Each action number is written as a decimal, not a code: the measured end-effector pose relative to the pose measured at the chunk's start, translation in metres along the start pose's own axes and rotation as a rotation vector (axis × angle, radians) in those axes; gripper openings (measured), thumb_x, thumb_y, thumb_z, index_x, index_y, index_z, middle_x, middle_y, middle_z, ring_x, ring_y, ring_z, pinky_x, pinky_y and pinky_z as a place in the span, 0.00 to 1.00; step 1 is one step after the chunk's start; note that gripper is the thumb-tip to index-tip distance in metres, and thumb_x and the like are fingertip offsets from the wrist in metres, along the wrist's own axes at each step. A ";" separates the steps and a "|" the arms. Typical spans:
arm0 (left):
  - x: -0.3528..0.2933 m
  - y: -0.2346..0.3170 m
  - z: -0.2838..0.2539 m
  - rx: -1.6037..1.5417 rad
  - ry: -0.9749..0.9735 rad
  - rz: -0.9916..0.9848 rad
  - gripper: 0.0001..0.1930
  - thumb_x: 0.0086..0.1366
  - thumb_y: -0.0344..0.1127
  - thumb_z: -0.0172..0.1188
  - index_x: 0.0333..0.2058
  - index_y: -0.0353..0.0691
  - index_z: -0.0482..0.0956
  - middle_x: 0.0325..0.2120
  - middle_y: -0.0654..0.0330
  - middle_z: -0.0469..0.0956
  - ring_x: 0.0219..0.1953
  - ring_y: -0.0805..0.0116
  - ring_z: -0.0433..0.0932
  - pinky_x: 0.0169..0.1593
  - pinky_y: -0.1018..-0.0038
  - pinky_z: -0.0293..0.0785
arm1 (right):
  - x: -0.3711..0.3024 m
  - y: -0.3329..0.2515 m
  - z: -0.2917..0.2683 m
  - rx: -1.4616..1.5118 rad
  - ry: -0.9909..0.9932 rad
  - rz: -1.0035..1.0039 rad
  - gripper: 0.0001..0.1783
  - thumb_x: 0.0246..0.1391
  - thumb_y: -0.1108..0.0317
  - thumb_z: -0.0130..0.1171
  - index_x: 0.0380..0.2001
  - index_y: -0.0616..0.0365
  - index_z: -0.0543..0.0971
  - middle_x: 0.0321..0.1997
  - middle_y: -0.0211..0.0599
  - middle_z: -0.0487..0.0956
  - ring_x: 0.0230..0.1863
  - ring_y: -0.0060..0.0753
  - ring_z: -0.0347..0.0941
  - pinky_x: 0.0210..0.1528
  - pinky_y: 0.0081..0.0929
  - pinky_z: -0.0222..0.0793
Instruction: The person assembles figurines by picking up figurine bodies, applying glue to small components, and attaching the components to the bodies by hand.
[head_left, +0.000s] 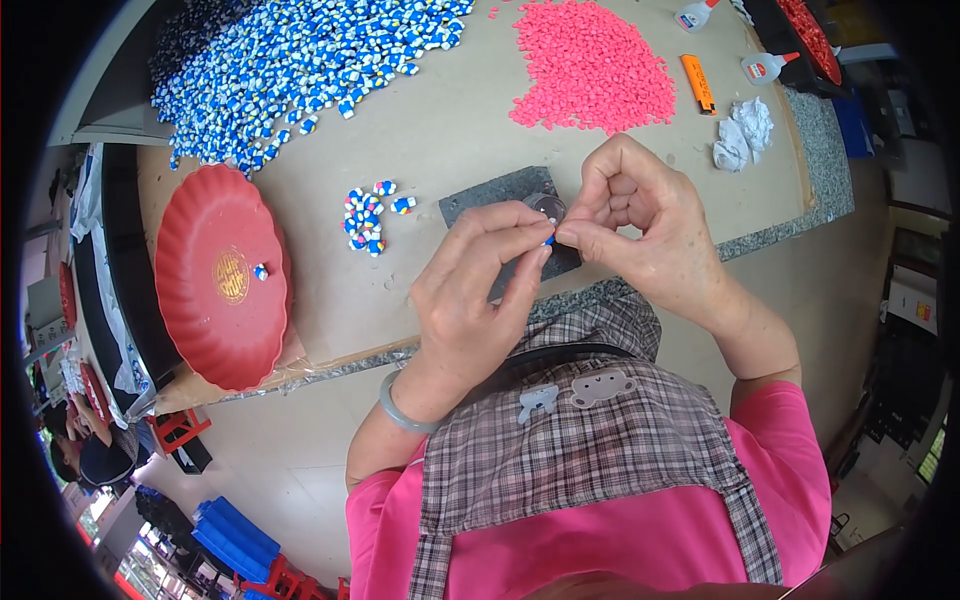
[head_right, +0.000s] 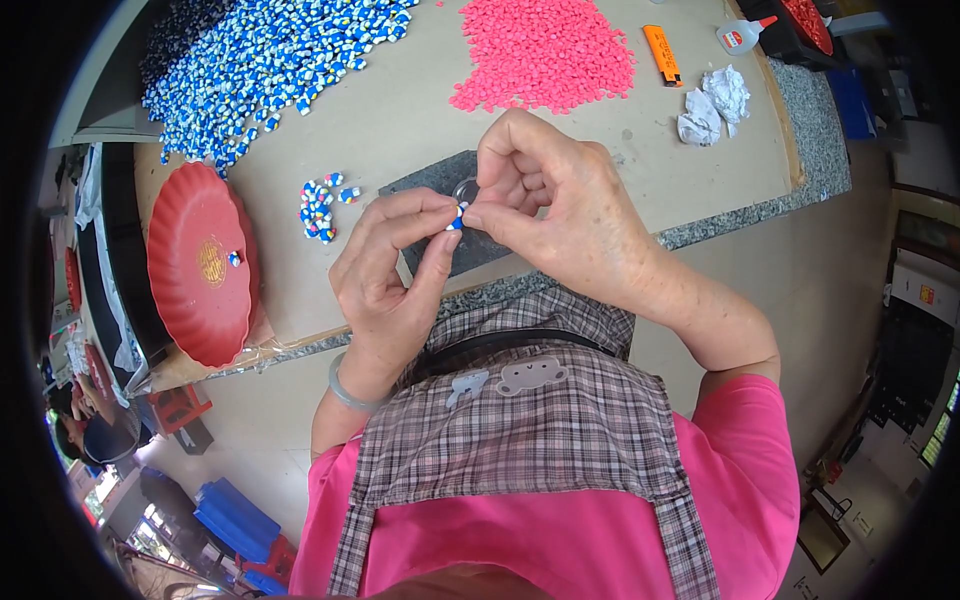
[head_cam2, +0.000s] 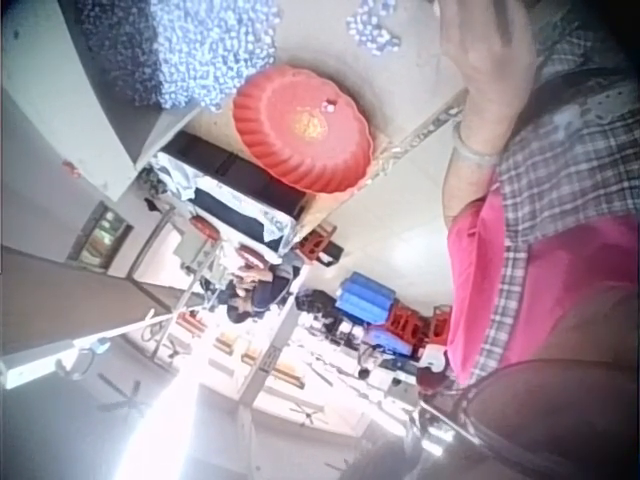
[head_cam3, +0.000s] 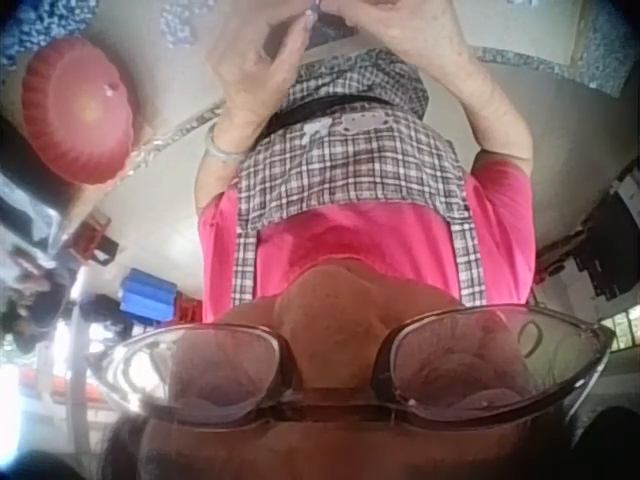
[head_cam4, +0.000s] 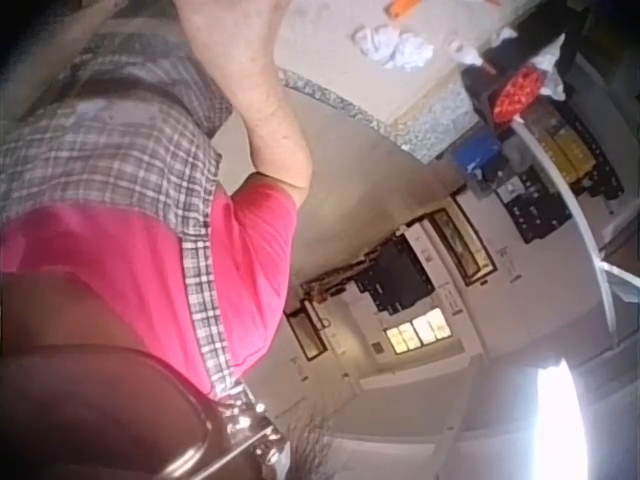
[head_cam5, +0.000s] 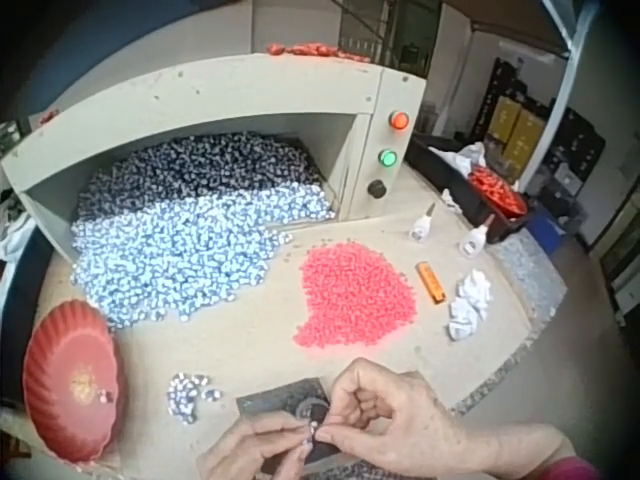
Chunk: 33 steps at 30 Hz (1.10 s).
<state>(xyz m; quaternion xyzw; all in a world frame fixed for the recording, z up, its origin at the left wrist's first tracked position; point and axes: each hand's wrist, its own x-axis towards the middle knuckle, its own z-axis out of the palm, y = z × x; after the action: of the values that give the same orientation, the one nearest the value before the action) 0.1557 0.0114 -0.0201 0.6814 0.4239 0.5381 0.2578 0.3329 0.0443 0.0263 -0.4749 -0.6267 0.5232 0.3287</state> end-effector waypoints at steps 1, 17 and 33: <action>0.000 -0.001 0.001 0.012 0.008 0.025 0.10 0.52 0.17 0.66 0.34 0.33 0.79 0.34 0.52 0.81 0.36 0.62 0.82 0.36 0.73 0.80 | 0.000 -0.001 0.001 0.001 0.001 0.000 0.13 0.50 0.79 0.64 0.32 0.58 0.69 0.25 0.26 0.75 0.29 0.12 0.73 0.29 0.16 0.71; -0.012 -0.033 -0.071 0.492 0.033 -0.180 0.10 0.55 0.16 0.60 0.37 0.34 0.80 0.35 0.54 0.80 0.35 0.62 0.80 0.39 0.70 0.76 | 0.033 0.060 -0.065 -0.477 0.233 -0.057 0.02 0.54 0.75 0.62 0.32 0.61 0.79 0.29 0.31 0.79 0.29 0.21 0.75 0.34 0.22 0.72; 0.062 -0.069 -0.065 0.847 -0.058 -0.027 0.11 0.56 0.23 0.59 0.40 0.37 0.80 0.39 0.51 0.77 0.45 0.50 0.75 0.47 0.61 0.73 | 0.051 0.073 -0.051 -0.917 0.134 -0.517 0.05 0.50 0.72 0.63 0.31 0.59 0.80 0.32 0.36 0.75 0.32 0.41 0.76 0.32 0.37 0.74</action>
<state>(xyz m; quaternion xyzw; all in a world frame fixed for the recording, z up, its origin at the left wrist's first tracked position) 0.0765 0.0924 -0.0256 0.7366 0.6088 0.2936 -0.0260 0.3808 0.1103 -0.0367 -0.4323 -0.8654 0.0661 0.2448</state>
